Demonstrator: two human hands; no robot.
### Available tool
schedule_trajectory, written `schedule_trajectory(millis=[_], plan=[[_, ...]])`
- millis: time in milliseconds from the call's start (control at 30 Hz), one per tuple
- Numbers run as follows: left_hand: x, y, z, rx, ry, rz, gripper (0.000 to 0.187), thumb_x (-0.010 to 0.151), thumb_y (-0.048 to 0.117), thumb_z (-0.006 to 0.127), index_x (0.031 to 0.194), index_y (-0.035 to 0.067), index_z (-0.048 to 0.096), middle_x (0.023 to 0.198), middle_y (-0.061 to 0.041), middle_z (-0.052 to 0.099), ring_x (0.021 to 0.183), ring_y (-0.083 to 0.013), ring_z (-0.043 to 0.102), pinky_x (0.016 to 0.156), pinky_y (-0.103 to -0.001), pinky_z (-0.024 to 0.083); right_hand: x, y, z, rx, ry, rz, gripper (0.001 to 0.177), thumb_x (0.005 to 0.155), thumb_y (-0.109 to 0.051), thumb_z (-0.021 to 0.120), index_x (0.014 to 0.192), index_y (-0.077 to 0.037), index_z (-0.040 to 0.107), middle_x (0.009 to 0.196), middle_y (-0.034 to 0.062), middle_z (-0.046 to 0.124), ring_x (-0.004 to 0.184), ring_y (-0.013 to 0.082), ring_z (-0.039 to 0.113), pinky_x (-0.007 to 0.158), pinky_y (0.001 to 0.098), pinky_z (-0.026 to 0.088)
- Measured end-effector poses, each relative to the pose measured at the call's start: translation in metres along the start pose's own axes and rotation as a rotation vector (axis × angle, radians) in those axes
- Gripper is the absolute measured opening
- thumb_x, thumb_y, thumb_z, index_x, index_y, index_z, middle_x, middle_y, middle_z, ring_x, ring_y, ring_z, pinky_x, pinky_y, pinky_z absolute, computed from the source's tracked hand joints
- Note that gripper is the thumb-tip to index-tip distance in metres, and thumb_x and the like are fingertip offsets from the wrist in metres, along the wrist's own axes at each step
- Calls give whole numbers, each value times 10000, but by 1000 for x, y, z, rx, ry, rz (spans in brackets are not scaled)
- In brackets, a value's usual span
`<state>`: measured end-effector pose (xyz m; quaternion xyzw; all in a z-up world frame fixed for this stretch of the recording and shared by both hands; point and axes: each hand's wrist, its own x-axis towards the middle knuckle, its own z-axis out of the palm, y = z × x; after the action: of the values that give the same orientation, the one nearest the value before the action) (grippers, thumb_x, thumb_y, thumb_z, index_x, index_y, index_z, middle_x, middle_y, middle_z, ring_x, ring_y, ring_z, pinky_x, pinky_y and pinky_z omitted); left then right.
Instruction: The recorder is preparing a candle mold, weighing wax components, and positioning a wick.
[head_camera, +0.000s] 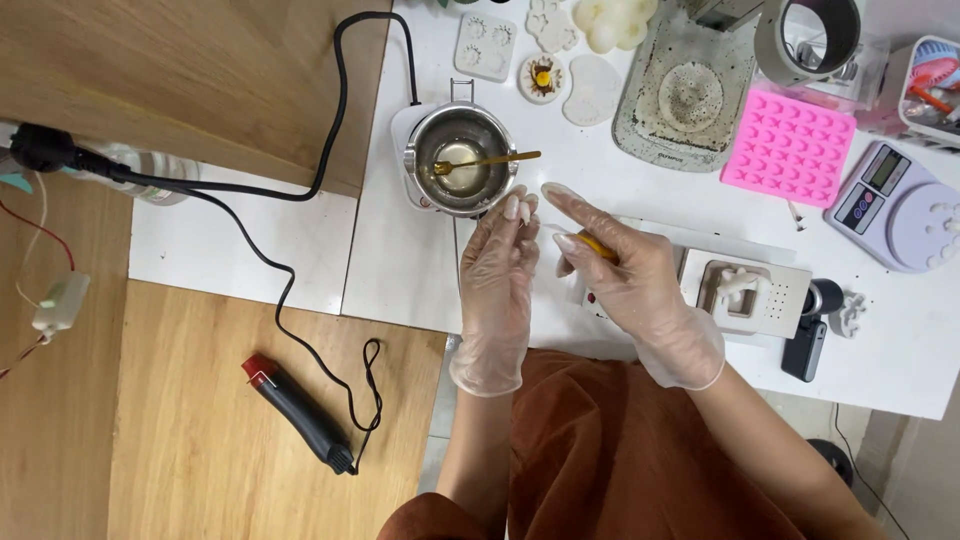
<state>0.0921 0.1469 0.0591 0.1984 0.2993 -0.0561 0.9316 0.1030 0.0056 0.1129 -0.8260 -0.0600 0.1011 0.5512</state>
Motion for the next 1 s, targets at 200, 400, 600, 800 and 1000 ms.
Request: schedule_trajectory(millis=[200, 400, 600, 800, 1000], plan=[[5, 9, 7, 22, 0, -42, 274, 975, 158, 625, 1209, 32, 691, 1074, -26, 728, 931, -62, 664, 749, -231, 542, 8, -5, 8, -66, 15, 68, 472, 973, -135, 735, 1430, -176, 625, 1007, -37, 743, 799, -14, 556, 662, 179, 509], [18, 1, -13, 16, -94, 7, 258, 1040, 142, 640, 1249, 2, 699, 1072, -42, 712, 875, -60, 598, 720, -196, 482, 13, -4, 12, -16, 4, 275, 481, 947, -175, 743, 1417, -215, 648, 832, -35, 716, 693, -3, 565, 580, 180, 475], [18, 7, -17, -12, -118, -6, 240, 1047, 127, 639, 1259, 30, 693, 1106, -12, 701, 867, -20, 561, 723, -165, 451, 19, -5, 17, 3, -23, 241, 456, 946, -168, 735, 1394, -199, 654, 867, -46, 711, 697, 12, 601, 566, 188, 498], [16, 16, -14, -21, -79, -26, 249, 1033, 129, 622, 1251, 31, 691, 1117, -15, 704, 871, -26, 566, 741, -162, 463, 23, 12, 23, 100, -36, 100, 410, 969, -131, 726, 1372, -152, 657, 1279, 12, 732, 787, 51, 656, 711, 218, 614], [21, 18, -19, 6, -61, -38, 258, 1049, 137, 615, 1260, 11, 693, 1097, -12, 693, 838, -22, 547, 708, -154, 462, 28, 9, 28, 60, -48, 198, 434, 952, -142, 730, 1380, -136, 656, 1223, 19, 761, 777, 56, 677, 726, 225, 622]])
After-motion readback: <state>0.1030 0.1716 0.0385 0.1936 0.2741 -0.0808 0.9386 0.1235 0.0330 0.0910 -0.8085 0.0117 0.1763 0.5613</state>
